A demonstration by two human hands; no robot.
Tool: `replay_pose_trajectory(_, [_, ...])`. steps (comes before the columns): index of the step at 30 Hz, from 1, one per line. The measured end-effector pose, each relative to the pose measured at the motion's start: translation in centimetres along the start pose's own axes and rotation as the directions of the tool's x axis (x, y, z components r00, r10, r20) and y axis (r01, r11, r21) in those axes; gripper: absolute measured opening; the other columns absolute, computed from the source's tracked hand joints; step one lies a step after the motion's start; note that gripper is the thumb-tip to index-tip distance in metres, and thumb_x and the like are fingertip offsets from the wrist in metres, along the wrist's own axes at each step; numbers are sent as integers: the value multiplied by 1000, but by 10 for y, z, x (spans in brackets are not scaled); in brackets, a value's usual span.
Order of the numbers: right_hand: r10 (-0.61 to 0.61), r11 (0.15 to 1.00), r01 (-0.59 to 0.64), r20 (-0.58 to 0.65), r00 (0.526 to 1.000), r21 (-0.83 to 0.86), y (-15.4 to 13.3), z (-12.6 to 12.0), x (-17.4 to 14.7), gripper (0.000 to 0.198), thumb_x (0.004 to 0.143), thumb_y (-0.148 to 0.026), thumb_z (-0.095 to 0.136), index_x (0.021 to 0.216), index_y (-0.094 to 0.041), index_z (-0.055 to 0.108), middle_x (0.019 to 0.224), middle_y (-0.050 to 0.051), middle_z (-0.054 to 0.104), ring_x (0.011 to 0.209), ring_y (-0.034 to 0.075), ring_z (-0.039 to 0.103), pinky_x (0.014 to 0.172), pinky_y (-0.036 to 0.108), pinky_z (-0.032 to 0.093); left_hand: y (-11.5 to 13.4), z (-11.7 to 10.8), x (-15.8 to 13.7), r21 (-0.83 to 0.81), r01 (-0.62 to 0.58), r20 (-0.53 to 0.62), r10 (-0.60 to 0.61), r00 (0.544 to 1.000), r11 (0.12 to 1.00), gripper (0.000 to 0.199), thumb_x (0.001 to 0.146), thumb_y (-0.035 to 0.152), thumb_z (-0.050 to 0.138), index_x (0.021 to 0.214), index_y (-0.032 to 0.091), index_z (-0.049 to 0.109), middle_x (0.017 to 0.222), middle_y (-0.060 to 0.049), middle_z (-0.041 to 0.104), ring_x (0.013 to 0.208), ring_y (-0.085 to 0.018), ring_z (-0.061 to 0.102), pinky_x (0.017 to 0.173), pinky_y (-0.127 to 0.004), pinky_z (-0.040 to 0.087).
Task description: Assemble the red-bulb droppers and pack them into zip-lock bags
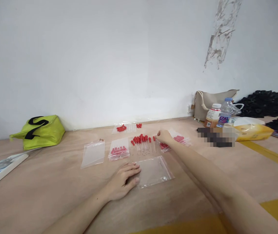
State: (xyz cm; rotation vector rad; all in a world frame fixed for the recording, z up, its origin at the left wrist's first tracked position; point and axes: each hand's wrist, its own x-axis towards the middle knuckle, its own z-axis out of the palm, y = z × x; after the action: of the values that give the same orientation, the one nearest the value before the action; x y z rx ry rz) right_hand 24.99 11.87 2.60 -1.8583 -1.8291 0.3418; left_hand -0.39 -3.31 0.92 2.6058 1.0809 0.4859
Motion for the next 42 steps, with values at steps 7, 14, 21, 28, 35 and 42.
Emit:
replay_pose_trajectory(7, [157,984,-155,-18,987,89,-15,25,23,25,58,-19,62,79,-6,64,89,21,63,84,28,60,64,28,44,-4,-1,-4,18,-24,30,23,999,1000,48,81,38,49,127,26,39,131,-3,42,122,-22,34,103,-45,23])
replay_pose_trajectory(14, [119,907,-75,-82,989,414,-1,-15,0,25,78,-25,40,94,-11,55,73,8,63,54,11,56,48,19,42,-6,-2,-3,-32,-24,10,24,1000,999,46,82,39,48,126,25,41,131,-5,42,121,-22,35,101,-44,27])
replay_pose_trajectory(21, [133,671,33,-164,978,741,47,-24,-74,20,78,-31,42,92,-17,46,63,-2,51,45,7,48,41,18,39,-7,-1,-4,-16,-25,15,25,1000,1000,45,83,40,46,126,25,41,131,-4,41,122,-22,34,101,-42,29])
replay_pose_trajectory(28, [246,478,-78,-48,968,875,46,-11,-93,11,77,-30,48,78,-20,44,60,-2,49,44,8,47,40,19,39,-5,-2,-3,-5,-9,32,9,999,1000,46,83,41,45,126,25,40,132,-3,40,122,-21,33,101,-40,29])
replay_pose_trajectory(35, [169,195,-280,249,954,940,41,-7,-112,8,76,-18,52,77,-20,44,64,-1,55,54,9,57,57,23,49,-4,-3,-5,3,17,12,-17,1000,1000,49,83,42,46,129,27,36,132,-3,40,121,-23,35,100,-42,29])
replay_pose_trajectory(42, [-296,636,-158,428,854,756,52,-24,-118,27,66,-35,65,80,-16,52,61,-3,55,53,9,52,48,20,40,-4,-3,-5,-10,36,13,-36,999,999,52,83,42,46,130,27,32,133,-4,39,121,-23,35,99,-41,30])
